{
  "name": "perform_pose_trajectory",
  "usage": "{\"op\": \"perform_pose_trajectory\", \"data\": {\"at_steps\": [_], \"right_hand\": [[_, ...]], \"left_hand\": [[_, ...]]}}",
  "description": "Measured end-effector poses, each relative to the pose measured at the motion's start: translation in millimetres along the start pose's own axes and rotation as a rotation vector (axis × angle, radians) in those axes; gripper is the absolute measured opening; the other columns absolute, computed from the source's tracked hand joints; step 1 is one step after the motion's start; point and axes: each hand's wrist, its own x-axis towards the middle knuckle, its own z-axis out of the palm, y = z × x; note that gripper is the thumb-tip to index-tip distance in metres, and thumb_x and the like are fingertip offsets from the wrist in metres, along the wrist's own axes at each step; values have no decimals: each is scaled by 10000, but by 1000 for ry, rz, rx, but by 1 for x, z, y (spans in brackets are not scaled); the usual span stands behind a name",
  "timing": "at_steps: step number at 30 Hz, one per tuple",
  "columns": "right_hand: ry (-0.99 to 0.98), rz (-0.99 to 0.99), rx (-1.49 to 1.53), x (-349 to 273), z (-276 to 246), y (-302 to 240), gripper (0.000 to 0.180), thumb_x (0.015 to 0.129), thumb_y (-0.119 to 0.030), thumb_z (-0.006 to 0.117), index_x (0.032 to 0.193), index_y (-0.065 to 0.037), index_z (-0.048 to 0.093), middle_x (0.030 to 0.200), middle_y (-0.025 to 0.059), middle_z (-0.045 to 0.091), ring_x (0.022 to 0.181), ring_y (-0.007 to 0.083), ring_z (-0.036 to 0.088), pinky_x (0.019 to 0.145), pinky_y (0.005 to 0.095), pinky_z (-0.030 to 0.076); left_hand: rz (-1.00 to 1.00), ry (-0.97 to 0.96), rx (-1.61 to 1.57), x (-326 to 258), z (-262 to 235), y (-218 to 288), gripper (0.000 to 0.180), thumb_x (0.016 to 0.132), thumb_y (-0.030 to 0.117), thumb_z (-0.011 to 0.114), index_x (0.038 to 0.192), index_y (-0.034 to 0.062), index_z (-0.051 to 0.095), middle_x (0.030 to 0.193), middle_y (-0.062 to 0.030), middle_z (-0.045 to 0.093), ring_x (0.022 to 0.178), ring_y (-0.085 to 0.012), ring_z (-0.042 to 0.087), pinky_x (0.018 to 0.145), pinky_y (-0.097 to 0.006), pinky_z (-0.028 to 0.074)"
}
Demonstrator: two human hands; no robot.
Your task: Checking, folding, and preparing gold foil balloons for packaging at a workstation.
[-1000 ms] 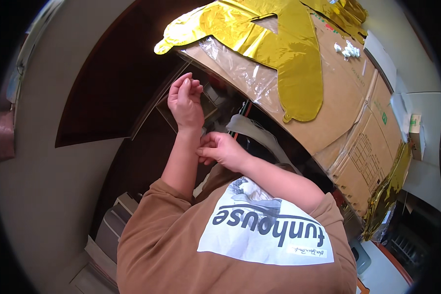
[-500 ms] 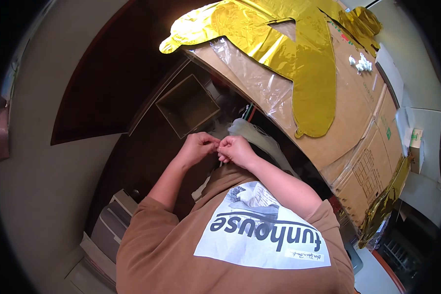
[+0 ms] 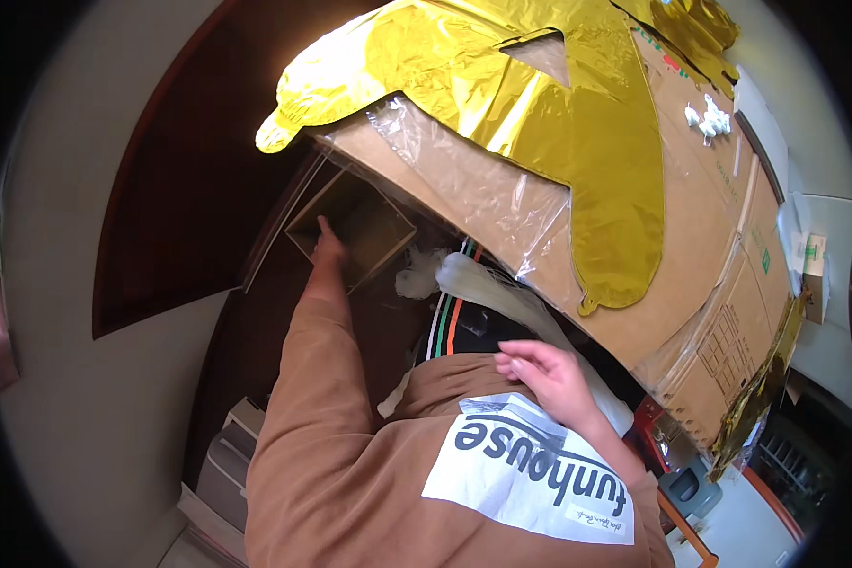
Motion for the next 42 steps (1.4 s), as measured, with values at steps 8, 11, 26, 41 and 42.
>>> {"op": "perform_pose_trajectory", "data": {"at_steps": [8,11,26,41,42], "right_hand": [[145,-48,44,-52,-17,-16,308,1001,-23,562,1301,28,616,1182,130,676,1074,160,660,954,297,533],[169,-101,29,-57,-18,-20,297,994,-10,564,1280,28,632,1170,125,676,1064,157,660,955,297,532],[164,-309,-265,-97,-33,-36,259,936,-35,641,1185,27,683,1025,134,724,961,203,704,855,300,545],[440,-782,-856,-36,-107,-160,137,882,-66,682,1004,-7,703,943,125,673,818,264,676,745,343,538],[426,-767,-875,-28,-109,-161,141,882,-77,681,1002,-7,705,946,128,671,815,267,675,749,350,538]], "left_hand": [[-44,-410,-95,27,-21,-12,565,875,268,679,1393,78,558,1430,-223,543,1308,-390,530,1102,-481,408],[-129,-333,-44,3,-61,39,498,847,188,686,1327,73,624,1409,-225,562,1309,-377,534,1109,-462,407],[-109,-36,279,-42,-103,100,462,866,306,698,1250,50,676,1166,-198,703,1116,-368,665,1032,-500,478],[1076,-415,-363,-330,-295,343,225,823,231,802,816,44,677,783,-119,644,746,-281,651,685,-362,506],[1225,-135,-398,-339,-284,363,237,798,236,820,820,53,669,812,-98,629,783,-279,639,708,-371,502]]}}
